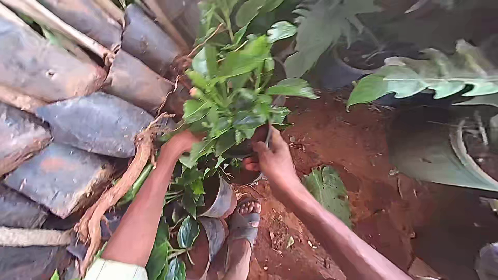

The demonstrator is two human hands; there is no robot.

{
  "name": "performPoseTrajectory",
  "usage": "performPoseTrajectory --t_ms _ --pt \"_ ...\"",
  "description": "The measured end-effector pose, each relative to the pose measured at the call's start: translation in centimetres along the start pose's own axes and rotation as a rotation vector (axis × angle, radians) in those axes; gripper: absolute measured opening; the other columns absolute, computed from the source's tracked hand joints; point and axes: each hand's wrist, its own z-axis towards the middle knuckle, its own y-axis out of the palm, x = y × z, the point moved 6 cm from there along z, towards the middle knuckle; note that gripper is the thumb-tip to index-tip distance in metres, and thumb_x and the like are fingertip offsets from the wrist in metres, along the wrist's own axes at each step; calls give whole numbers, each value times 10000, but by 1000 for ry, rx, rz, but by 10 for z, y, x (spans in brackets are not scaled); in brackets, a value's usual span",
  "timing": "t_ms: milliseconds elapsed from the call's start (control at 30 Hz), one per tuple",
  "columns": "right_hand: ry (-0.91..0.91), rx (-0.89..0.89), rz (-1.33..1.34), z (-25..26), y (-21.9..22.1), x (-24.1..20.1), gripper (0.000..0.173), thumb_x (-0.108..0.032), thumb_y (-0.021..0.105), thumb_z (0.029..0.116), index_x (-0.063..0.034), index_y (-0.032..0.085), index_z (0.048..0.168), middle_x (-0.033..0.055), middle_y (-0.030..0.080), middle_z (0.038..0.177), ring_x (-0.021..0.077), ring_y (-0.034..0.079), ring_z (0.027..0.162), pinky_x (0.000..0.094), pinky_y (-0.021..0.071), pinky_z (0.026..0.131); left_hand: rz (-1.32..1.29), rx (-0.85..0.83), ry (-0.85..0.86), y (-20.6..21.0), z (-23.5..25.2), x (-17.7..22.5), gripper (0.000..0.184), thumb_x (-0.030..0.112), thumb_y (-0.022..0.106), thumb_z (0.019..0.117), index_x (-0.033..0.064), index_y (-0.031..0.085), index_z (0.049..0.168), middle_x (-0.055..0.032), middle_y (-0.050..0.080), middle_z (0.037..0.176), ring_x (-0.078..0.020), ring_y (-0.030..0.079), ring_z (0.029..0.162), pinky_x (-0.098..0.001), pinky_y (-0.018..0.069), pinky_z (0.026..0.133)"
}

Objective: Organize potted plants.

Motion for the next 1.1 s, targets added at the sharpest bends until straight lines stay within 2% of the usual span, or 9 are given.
performPoseTrajectory --t_ms 67,167,300,433,600,700,800,933,1100 --pt "-4 -15 -34 6 7 4 585 -115 504 1075 -161 245 1598 153 696 941 207 733 630 341 659 597 -42 147 77 -2 3 -16 412 285 545 1067 -55 641 1279 -305 635 1278 -452 595 1226 -657 413 1033" --pt "15 -33 -47 16 13 7 611 -125 500 1074 -173 215 1614 137 703 911 193 737 628 329 661 610 157 63 318 4 9 1 347 300 604 999 40 701 1207 -228 694 1151 -381 658 1108 -622 484 943" --pt "5 -41 -60 22 24 6 620 -123 512 1058 -140 216 1603 125 697 837 197 735 634 348 657 618 174 -87 419 12 -9 26 791 483 835 821 75 546 1435 -185 613 1363 -303 560 1307 -540 414 1118" --pt "27 -67 -72 30 37 2 717 -175 543 1047 -136 140 1638 147 693 912 211 735 706 384 645 699 268 90 402 10 -8 37 550 496 771 884 -20 678 1051 -230 680 1002 -404 657 1017 -630 493 896" --pt "11 -177 -154 36 32 4 762 -309 546 1056 -137 96 1646 137 700 909 215 729 742 398 625 741 289 253 498 13 -17 41 425 411 793 888 0 691 928 -217 677 895 -425 668 911 -655 496 813" --pt "-79 -209 -324 45 -3 13 684 -474 585 1009 -124 401 1567 88 754 995 203 745 862 439 620 819 369 421 693 26 -28 50 337 287 762 917 173 751 1234 -147 756 1030 -381 712 1008 -626 541 890" --pt "-305 -39 -571 54 -47 25 388 -366 618 985 -142 685 1295 77 740 1098 244 705 1009 531 549 878 435 479 682 35 -37 57 416 192 721 942 194 697 1357 -183 756 968 -417 724 922 -613 557 818" --pt "-705 272 -610 56 -55 10 265 -186 670 950 -124 713 1204 56 742 1072 204 726 944 447 599 792 482 499 657 41 -44 59 384 169 697 946 199 720 1328 -183 757 905 -420 730 795 -608 564 704" --pt "-801 284 -618 71 -42 -10 220 -174 606 990 -95 738 1147 87 736 1016 236 718 892 464 576 739 398 643 805 51 -58 46 306 136 608 938 167 800 1175 -135 734 745 -346 710 622 -530 555 551"
